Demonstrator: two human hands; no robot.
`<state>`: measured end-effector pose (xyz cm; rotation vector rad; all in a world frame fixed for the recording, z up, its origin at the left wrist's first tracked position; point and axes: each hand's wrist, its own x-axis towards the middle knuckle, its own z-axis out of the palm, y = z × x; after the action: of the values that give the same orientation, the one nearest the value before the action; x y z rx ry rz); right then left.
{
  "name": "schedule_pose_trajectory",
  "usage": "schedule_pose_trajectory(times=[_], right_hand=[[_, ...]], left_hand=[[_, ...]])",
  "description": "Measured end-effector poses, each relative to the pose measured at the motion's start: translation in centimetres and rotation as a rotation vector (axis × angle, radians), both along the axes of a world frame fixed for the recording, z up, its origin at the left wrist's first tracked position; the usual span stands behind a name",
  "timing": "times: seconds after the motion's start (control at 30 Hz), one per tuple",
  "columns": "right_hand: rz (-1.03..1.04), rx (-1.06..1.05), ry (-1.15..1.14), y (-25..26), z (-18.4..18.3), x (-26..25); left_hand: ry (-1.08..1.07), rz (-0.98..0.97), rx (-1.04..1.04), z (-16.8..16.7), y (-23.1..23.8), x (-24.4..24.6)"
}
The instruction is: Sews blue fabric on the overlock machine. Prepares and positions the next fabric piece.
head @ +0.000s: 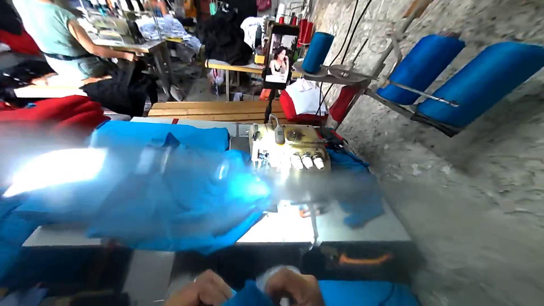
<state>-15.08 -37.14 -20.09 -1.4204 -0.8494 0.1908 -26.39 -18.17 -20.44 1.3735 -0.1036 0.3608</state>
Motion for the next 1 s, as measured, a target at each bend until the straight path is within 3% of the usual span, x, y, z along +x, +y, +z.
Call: schedule_pose_trajectory(times=[0.1,0.2,0.3,0.43,0.47,0.57,0.67,0.77,1.0], right_hand=[[-0.249,-0.150,-0.417,-1.0,0.7,1.6],[-0.314,-0.200,-0.606,-1.5,0.4,3.1],[-0.152,-0.151,-0.452,-1.0,-0.1,3.1],[0.264,0.108,0.148,-0.3,-1.5,2.1],[0.316,0.112,0.198,-0.5,-1.5,2.2],[0.126,-0.119,-0.071,-1.5,-0.4,3.2],[-0.065,-0.309,-0.356,-1.7,0.1,4.3],[-0.125,-0.315,-0.370,-1.6,0.6,4.6],[-0.201,-0.399,-0.404,-1.3,0.5,4.8]], left_hand=[[0.006,-0.115,0.190,0.6,1.7,0.5],[0.074,-0.199,0.222,1.1,2.2,0.5],[0.088,-0.177,0.217,1.0,1.5,1.6],[0.087,-0.099,0.147,1.1,0.7,2.9],[0.092,-0.075,0.126,1.4,0.8,2.9],[0.083,-0.048,0.187,2.3,1.9,2.9],[0.063,-0.093,0.521,2.8,2.7,3.2],[0.027,-0.007,0.877,3.4,2.3,3.6],[0.077,0.111,1.128,3.8,1.0,3.3]])
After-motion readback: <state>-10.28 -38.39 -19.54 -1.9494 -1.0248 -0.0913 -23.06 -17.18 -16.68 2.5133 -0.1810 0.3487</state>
